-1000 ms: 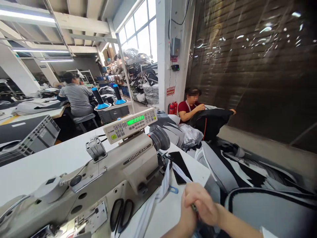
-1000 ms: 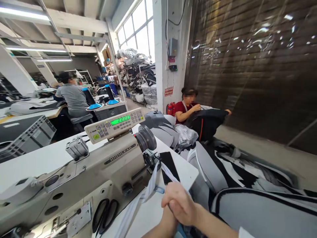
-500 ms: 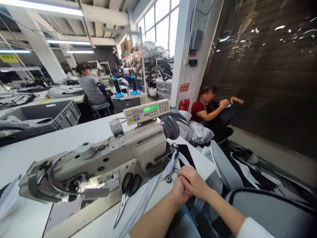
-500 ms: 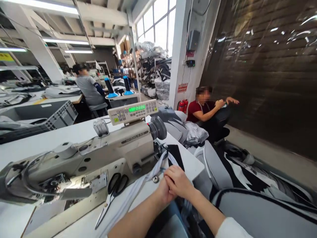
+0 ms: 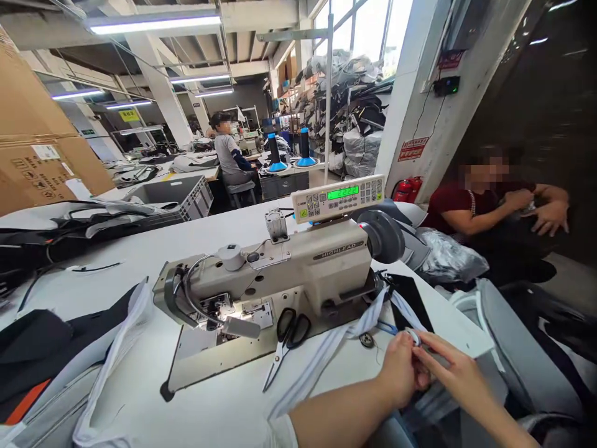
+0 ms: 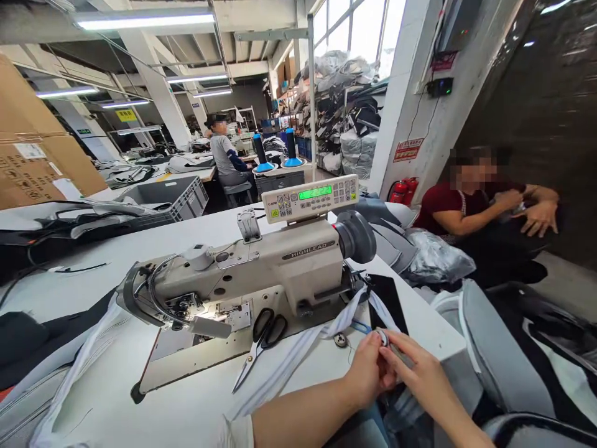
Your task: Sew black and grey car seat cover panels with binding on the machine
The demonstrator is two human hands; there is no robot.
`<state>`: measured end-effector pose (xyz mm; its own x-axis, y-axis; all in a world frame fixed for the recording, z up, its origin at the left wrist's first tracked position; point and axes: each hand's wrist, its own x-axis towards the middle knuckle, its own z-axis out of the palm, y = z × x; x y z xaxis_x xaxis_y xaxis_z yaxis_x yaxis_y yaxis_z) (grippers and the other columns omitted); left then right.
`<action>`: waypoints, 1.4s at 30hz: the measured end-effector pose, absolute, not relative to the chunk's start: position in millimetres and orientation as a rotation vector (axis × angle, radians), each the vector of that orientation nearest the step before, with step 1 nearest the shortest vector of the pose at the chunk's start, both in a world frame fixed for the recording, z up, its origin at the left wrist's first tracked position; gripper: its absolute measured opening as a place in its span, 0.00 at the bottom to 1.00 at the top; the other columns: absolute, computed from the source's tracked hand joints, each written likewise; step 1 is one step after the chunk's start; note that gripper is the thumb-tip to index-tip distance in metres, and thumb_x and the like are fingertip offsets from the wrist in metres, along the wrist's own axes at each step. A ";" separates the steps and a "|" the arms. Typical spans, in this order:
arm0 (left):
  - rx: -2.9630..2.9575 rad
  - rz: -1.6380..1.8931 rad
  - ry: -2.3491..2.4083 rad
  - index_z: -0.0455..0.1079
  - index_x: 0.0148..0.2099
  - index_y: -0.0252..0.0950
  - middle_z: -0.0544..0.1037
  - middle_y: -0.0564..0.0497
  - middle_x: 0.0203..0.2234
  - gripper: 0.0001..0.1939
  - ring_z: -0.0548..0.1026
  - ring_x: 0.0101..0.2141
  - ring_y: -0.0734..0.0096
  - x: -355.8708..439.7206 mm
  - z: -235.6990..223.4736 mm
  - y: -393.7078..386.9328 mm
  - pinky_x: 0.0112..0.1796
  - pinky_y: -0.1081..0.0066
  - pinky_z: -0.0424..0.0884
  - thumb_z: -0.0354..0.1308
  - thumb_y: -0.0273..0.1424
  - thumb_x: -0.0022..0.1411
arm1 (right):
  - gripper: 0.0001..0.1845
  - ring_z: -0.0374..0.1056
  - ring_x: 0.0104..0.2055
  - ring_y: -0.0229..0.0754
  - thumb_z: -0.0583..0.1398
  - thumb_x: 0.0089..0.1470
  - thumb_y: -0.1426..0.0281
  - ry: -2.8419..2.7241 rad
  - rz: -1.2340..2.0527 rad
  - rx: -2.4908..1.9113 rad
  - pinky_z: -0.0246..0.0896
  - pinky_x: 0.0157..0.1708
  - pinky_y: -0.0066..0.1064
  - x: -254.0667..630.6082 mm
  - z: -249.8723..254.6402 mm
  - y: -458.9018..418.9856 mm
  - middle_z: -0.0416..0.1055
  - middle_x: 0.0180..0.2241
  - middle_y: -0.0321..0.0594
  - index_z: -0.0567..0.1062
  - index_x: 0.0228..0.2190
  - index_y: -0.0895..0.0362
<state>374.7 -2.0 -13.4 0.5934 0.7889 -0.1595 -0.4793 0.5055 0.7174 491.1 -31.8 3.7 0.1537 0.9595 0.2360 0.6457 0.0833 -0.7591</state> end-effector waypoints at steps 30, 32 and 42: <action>2.481 0.417 0.212 0.66 0.30 0.38 0.72 0.50 0.24 0.14 0.69 0.25 0.71 356.9 4.5 -31.0 0.23 0.72 0.55 0.45 0.34 0.66 | 0.15 0.69 0.41 0.45 0.48 0.61 0.69 -1.854 0.362 -2.014 0.57 0.39 0.30 485.9 48.6 129.9 0.74 0.38 0.46 0.73 0.38 0.60; 2.458 0.417 0.215 0.65 0.30 0.38 0.72 0.50 0.25 0.14 0.70 0.25 0.71 357.3 4.0 -30.3 0.23 0.72 0.55 0.44 0.34 0.67 | 0.16 0.69 0.41 0.47 0.47 0.62 0.68 -1.871 0.316 -2.101 0.56 0.39 0.32 485.0 50.1 128.2 0.74 0.39 0.48 0.73 0.40 0.60; 2.460 0.417 0.186 0.63 0.30 0.38 0.74 0.51 0.27 0.12 0.71 0.27 0.70 356.8 4.6 -31.9 0.23 0.71 0.53 0.46 0.32 0.66 | 0.19 0.69 0.43 0.49 0.45 0.63 0.65 -1.944 0.220 -2.285 0.55 0.41 0.35 481.9 58.4 127.0 0.74 0.40 0.48 0.73 0.41 0.58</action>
